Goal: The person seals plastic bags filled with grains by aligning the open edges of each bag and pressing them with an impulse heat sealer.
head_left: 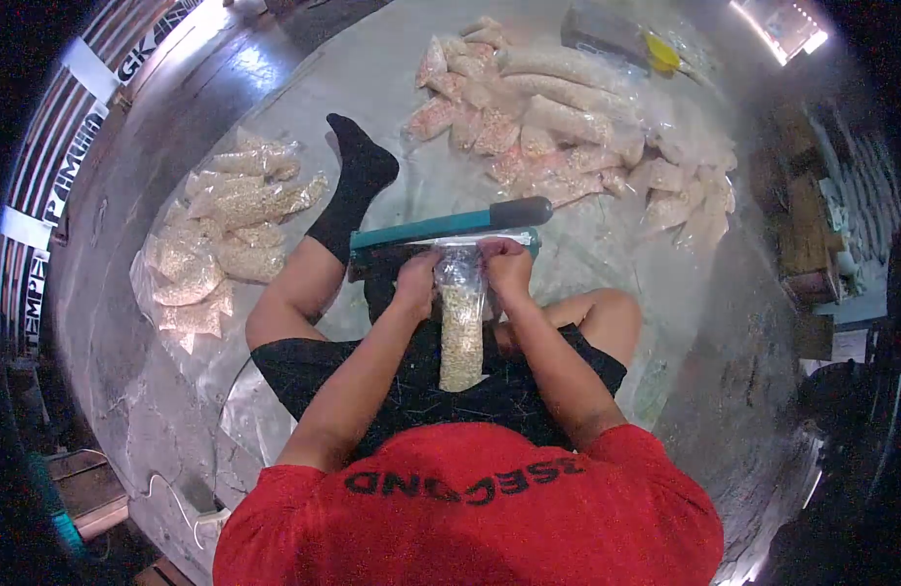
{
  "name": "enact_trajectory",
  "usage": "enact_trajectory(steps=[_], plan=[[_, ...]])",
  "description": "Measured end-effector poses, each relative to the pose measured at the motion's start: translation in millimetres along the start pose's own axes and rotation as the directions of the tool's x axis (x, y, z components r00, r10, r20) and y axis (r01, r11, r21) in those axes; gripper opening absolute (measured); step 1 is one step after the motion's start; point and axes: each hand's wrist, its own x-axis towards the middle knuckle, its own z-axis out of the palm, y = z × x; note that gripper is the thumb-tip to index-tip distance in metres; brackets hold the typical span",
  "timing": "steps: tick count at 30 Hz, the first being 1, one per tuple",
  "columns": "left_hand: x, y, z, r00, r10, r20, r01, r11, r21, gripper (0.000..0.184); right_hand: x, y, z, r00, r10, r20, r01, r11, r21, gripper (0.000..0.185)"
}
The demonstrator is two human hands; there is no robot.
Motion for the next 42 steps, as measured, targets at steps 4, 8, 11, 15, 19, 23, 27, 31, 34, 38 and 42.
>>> enact_trajectory(steps=[4,8,11,15,19,23,27,31,34,38,42], plan=[[10.5,-18.0,-5.7,0.993,0.095,-0.071,-0.092,0.995,0.043,0.025,-8.5,-28.1,-9.9,0.999,-0.026,-0.025,0.027,0.998,0.057,0.015],[37.1,-35.2,-21.3,0.973,0.228,-0.021,-0.220,0.955,0.200,0.025,0.8,1.8,4.2,0.983,-0.150,-0.108,0.166,0.974,0.156,0.022],[57.4,-50.2,-30.3,0.968,0.251,-0.014,-0.248,0.960,0.130,0.021,-4.2,-5.4,-2.8,0.956,-0.249,-0.157,0.237,0.967,-0.094,0.025],[51.2,-44.6,-27.2,0.985,0.168,-0.043,-0.168,0.986,0.005,0.019,-18.1,-52.8,-39.3,0.983,-0.023,-0.181,0.010,0.997,-0.072,0.022],[19.5,-25.4,-4.2,0.957,0.274,-0.093,-0.250,0.946,0.205,0.019,-19.5,-106.3,-80.8,0.744,-0.465,-0.479,0.432,0.882,-0.186,0.024],[30.6,-36.8,-11.4,0.946,0.322,-0.049,-0.312,0.940,0.140,0.018,-6.7,-123.6,-99.3,0.599,-0.797,-0.076,0.681,0.558,-0.474,0.029],[30.7,-31.9,-13.5,0.952,0.289,-0.098,-0.259,0.935,0.244,0.017,7.0,-83.8,-85.6,0.698,-0.715,0.035,0.647,0.609,-0.459,0.023],[26.7,-34.0,-3.9,0.965,0.224,-0.137,-0.220,0.975,0.046,0.020,9.1,-60.1,-80.7,0.760,-0.646,0.071,0.597,0.650,-0.469,0.023],[29.1,-37.9,-6.7,0.941,0.317,-0.121,-0.297,0.941,0.161,0.019,10.3,-57.1,-77.8,0.767,-0.637,0.076,0.584,0.644,-0.494,0.021],[32.3,-44.2,-8.5,0.953,0.271,-0.132,-0.261,0.961,0.089,0.020,10.4,-54.4,-73.3,0.772,-0.630,0.080,0.559,0.615,-0.556,0.019],[25.7,-43.2,-6.0,0.954,0.252,-0.160,-0.241,0.967,0.083,0.019,12.4,-47.2,-70.1,0.763,-0.642,0.082,0.567,0.602,-0.563,0.020]])
